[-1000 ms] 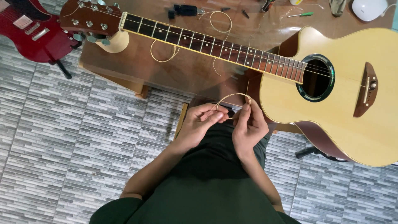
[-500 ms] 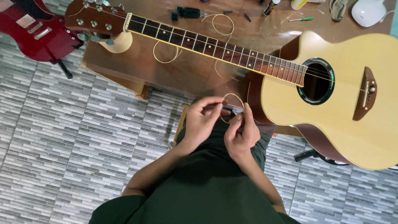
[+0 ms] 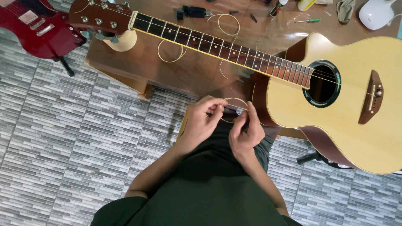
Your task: The person replaces the strings on an acoustic guitar. They thread a new string through the bridge, tie it to the tuning peg at the headstock, and use a string winder to tighten it. This process is repeated for multiple strings.
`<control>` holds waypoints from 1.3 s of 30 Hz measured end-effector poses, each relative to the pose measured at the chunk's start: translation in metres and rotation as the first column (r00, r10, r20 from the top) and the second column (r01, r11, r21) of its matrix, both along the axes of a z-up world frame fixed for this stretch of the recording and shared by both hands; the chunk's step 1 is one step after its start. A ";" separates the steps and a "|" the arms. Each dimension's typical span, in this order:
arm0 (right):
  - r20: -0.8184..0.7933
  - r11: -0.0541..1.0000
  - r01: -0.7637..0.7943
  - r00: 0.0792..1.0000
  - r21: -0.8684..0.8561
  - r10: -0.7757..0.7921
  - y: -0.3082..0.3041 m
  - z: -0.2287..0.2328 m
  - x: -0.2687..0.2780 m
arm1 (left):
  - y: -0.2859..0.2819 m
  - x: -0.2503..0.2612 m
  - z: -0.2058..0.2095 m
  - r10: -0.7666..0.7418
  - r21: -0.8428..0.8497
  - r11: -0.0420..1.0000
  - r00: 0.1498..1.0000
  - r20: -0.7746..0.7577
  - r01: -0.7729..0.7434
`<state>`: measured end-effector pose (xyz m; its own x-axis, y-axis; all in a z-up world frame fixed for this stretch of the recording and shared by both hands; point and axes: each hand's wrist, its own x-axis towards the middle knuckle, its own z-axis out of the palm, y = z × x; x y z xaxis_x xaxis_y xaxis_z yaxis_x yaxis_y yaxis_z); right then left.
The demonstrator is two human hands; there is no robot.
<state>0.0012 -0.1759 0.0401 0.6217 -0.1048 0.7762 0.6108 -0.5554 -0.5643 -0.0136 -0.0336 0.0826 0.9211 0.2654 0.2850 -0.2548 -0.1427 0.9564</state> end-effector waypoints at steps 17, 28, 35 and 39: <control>-0.171 0.995 -0.090 0.982 -0.045 0.081 0.002 0.004 0.000 | 0.016 0.000 -0.006 -0.321 -0.392 0.882 0.943 -0.092 0.262; 0.059 0.977 -0.115 0.990 -0.177 0.127 -0.005 0.006 -0.006 | 0.013 -0.018 0.006 -0.102 -0.194 0.976 0.994 -0.025 0.096; 0.102 0.864 -0.338 0.911 -0.372 0.400 0.001 0.013 -0.010 | 0.027 -0.020 0.008 -0.120 -0.631 0.770 0.993 0.002 0.094; -0.045 0.845 -0.483 0.873 -0.231 0.486 0.006 0.017 -0.011 | 0.022 -0.022 -0.007 -0.011 -0.498 0.867 0.998 -0.065 -0.023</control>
<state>-0.0093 -0.1703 0.0571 0.5352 0.3871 0.7508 0.8432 -0.2980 -0.4475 -0.0356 -0.0112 0.0753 0.9307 0.3617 0.0544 -0.1919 0.3561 0.9145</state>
